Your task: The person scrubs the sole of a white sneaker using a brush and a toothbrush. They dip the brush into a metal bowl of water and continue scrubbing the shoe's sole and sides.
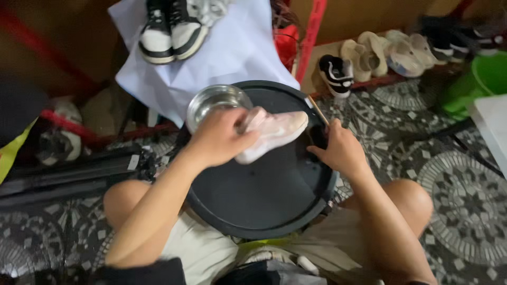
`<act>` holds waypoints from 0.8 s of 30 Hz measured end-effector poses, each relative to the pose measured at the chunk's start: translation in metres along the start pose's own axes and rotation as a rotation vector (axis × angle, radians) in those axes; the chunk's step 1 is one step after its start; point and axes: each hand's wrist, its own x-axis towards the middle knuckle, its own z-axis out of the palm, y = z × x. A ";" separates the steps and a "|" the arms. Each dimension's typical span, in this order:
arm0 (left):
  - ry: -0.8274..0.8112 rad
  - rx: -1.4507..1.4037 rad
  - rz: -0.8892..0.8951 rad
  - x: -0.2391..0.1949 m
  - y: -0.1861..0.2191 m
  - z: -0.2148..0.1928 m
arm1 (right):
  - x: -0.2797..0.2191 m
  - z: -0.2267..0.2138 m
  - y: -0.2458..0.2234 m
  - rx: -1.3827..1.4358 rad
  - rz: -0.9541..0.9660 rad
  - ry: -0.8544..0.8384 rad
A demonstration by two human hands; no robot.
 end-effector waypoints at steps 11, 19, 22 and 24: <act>0.044 -0.795 -0.406 -0.097 -0.088 0.074 | 0.038 0.022 0.000 -0.281 -0.035 0.254; 0.283 -1.290 -0.352 -0.111 -0.098 0.078 | -0.015 0.034 -0.022 -0.022 -0.277 0.176; 0.399 -1.389 -0.455 -0.126 -0.065 0.058 | -0.038 0.105 -0.005 -0.279 -0.702 0.183; 0.636 -1.634 -0.546 -0.132 -0.018 0.027 | -0.060 0.152 0.008 -0.284 -0.882 0.264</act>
